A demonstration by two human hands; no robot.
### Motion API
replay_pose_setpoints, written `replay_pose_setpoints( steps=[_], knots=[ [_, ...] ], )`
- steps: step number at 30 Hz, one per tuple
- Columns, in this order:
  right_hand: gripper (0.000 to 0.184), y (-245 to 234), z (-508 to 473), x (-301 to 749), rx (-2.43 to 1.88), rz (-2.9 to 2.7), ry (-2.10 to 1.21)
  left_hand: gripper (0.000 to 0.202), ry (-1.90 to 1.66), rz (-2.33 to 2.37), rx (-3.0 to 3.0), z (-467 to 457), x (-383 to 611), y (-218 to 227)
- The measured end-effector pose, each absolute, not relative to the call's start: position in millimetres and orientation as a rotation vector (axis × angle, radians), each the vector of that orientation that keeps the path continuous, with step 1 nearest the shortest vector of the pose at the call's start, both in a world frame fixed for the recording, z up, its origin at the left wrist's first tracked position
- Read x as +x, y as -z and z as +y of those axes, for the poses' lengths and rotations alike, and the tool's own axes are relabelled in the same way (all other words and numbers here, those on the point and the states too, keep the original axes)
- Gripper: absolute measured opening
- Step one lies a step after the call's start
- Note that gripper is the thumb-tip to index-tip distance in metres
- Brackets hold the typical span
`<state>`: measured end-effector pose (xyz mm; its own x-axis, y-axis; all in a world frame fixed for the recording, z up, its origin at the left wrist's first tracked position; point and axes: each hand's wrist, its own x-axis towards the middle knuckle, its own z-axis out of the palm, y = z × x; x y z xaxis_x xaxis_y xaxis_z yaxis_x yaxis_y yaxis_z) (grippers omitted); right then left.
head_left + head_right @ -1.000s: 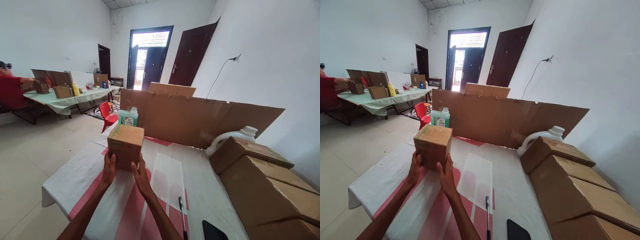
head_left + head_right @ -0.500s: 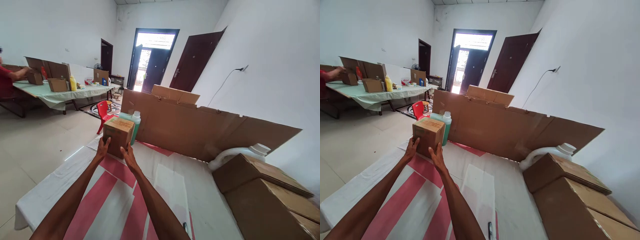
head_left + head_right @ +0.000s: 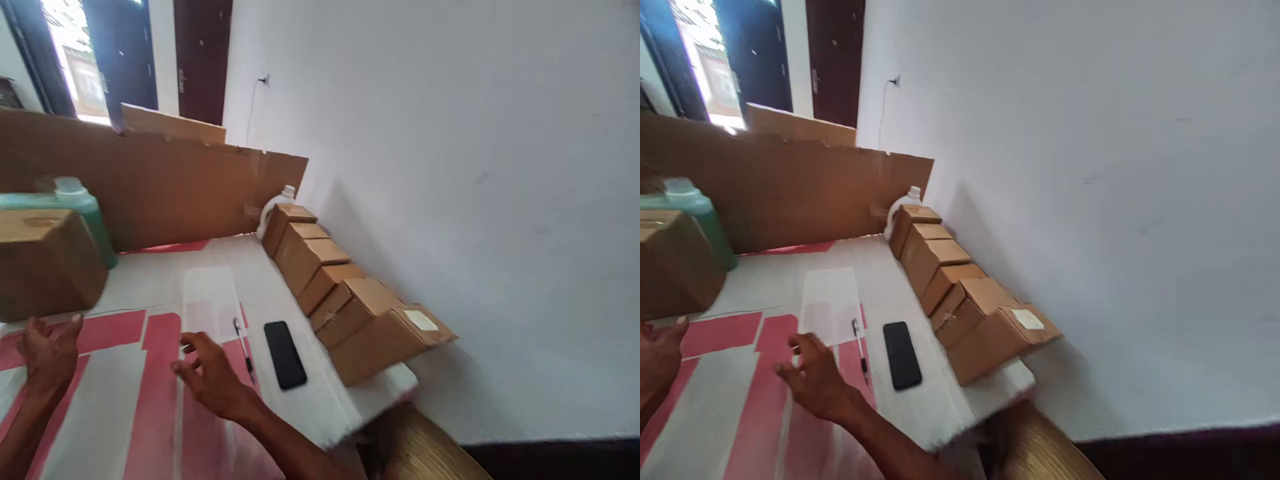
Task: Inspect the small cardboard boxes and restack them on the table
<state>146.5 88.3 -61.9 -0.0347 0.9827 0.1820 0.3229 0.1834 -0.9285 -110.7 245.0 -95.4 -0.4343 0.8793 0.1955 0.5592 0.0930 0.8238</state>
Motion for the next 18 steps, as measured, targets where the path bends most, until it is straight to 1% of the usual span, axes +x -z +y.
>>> replay_pose_setpoints(
  steps=[3,4,5,6,8,9,10,12,14,16,18],
  knots=[
    [0.033,31.6,8.3,223.2,-1.486,-1.331,-0.324,0.121,-1.234,1.778,1.484,191.4,-38.5,98.9],
    [0.033,17.4,-15.3,250.1,-1.526,-1.233,-0.080,0.121,-1.280,1.647,1.568,170.0,-9.8,98.0],
    [0.036,3.7,-37.2,277.4,-1.538,-1.117,0.176,0.117,-1.325,1.510,1.619,147.6,19.7,96.9],
    [0.041,-7.6,-57.4,304.8,-1.537,-0.951,0.416,0.107,-1.296,1.370,1.669,124.9,48.9,96.2],
    [0.048,-17.0,-92.0,358.4,-1.556,-0.584,0.737,0.090,-1.202,1.108,1.733,80.5,103.0,96.6],
    [0.051,-13.4,-105.8,383.1,-1.573,-0.443,0.771,0.085,-1.134,0.982,1.776,59.8,126.7,97.7],
    [0.057,-4.3,-116.9,405.5,-1.617,-0.341,0.707,0.082,-1.068,0.857,1.812,40.8,147.9,99.2],
    [0.074,26.7,-129.7,439.6,-1.773,-0.234,0.369,0.082,-0.921,0.621,1.846,10.0,183.9,102.3],
    [0.089,64.6,-131.3,455.9,-1.808,-0.249,0.154,0.086,-0.776,0.445,1.888,-10.2,214.3,104.1],
    [0.096,97.1,-127.0,454.7,-1.813,-0.321,0.024,0.092,-0.635,0.366,1.918,-21.6,241.4,103.5],
    [0.096,117.2,-123.8,441.6,-1.818,-0.399,-0.045,0.100,-0.493,0.355,1.927,-27.5,262.9,100.2]
  ],
)
